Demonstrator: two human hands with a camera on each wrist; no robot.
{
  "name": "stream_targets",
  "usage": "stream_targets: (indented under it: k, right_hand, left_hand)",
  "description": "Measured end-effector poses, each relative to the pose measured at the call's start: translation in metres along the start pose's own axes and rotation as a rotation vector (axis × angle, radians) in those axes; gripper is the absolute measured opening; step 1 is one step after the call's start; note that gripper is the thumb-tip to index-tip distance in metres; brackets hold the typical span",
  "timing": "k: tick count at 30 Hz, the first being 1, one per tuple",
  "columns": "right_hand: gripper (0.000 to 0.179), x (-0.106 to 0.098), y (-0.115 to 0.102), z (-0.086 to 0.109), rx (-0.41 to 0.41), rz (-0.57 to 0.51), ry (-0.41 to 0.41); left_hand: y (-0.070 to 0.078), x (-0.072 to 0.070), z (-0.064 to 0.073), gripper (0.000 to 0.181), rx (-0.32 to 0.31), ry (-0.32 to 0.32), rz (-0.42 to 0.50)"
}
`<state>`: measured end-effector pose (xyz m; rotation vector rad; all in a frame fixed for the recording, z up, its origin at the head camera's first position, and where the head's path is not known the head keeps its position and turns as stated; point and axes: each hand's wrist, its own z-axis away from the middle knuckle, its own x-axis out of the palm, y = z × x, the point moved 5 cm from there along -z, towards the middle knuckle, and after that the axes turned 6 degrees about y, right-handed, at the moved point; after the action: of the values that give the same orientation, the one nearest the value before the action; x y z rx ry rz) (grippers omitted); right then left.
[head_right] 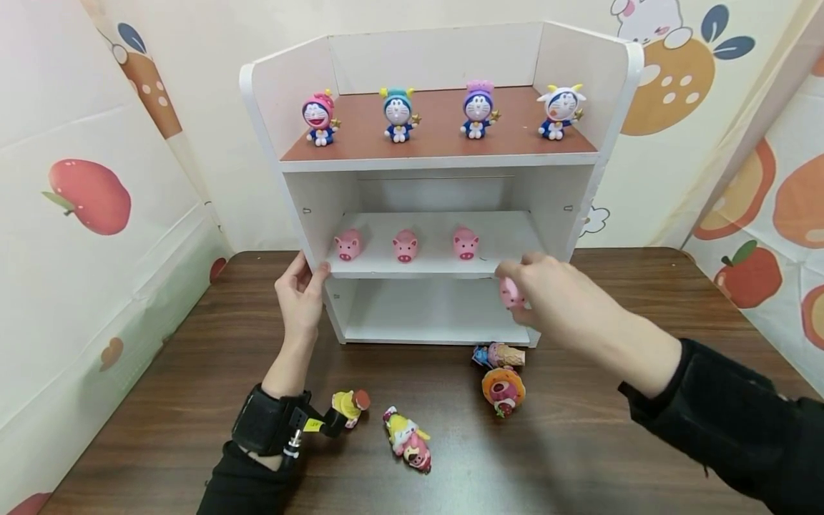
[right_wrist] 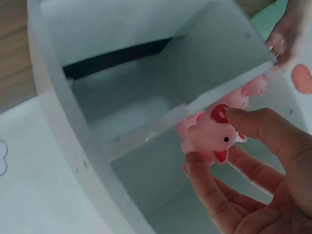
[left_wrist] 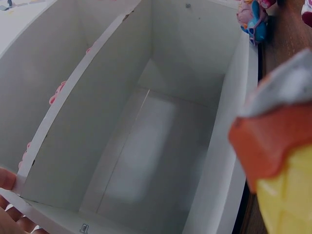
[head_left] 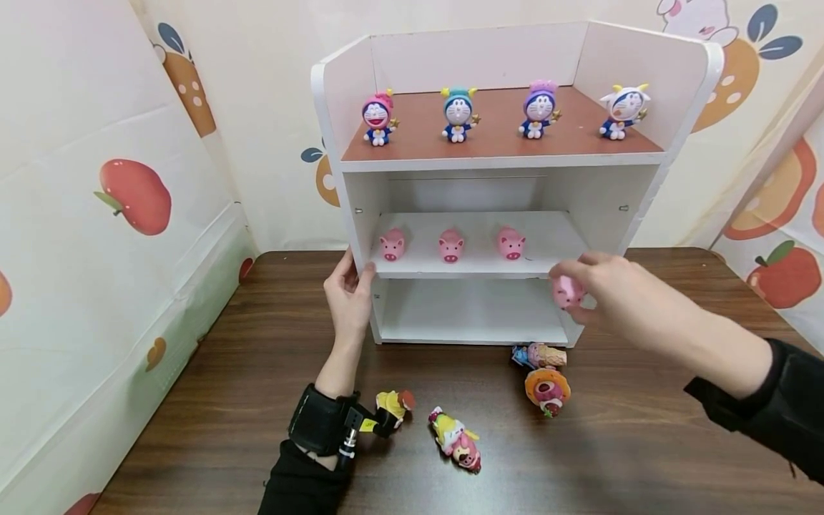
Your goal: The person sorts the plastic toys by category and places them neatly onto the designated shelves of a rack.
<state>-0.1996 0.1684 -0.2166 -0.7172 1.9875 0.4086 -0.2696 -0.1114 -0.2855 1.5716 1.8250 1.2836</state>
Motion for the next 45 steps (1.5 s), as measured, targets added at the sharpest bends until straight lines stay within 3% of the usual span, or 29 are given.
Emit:
stream_targets:
  k: [4, 14, 23, 29, 45]
  right_hand:
    - [0.038, -0.004, 0.011, -0.013, 0.006, 0.015, -0.008]
    - [0.038, 0.0, 0.039, -0.032, 0.116, 0.083, -0.113]
    - [0.036, 0.009, 0.054, -0.041, 0.146, 0.099, -0.152]
    - [0.031, 0.013, 0.059, -0.045, 0.149, 0.114, -0.195]
    - [0.021, 0.024, 0.062, -0.049, 0.182, 0.124, -0.283]
  left_hand:
    - [0.001, 0.0, 0.0, 0.041, -0.007, 0.003, 0.003]
    - [0.001, 0.001, -0.001, 0.041, -0.009, 0.005, -0.005]
    - [-0.023, -0.003, -0.008, 0.04, 0.008, 0.016, 0.017]
    - [-0.023, -0.003, -0.007, 0.041, 0.03, 0.023, 0.019]
    - [-0.025, -0.004, -0.006, 0.041, 0.019, 0.021, 0.026]
